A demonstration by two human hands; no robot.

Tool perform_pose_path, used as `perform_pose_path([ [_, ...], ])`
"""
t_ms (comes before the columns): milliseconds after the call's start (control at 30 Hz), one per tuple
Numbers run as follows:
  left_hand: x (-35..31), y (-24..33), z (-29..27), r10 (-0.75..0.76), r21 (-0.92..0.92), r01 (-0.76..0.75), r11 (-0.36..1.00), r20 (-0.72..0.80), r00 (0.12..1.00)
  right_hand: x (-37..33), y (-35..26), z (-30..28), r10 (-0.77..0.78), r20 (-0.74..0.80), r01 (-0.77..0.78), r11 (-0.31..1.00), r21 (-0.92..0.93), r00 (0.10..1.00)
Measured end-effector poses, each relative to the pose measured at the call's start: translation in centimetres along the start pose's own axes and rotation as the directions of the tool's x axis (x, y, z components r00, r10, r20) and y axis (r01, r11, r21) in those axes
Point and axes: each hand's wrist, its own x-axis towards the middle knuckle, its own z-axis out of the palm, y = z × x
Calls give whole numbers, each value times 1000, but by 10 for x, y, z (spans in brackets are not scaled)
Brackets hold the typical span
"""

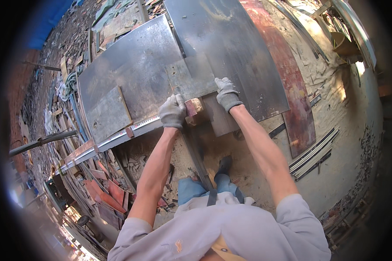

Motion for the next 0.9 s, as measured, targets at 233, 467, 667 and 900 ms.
perform_pose_path([
  [233, 75, -19, 4, -131, 17, 130, 991, 87, 988, 84, -41, -14, 251, -34, -245, 962, 122, 967],
  [467, 82, -30, -8, -169, 48, 165, 985, 110, 979, -11, -64, -48, 522, 348, -596, 439, 673, 778],
  [667, -27, -1, -24, -208, 35, 205, 978, 184, 961, -127, -45, -87, 435, 188, -369, 381, 848, 881],
  [900, -207, 48, -47, -282, -99, 337, 936, 362, 889, -216, -63, -52, 258, 252, -349, 824, 446, 933],
])
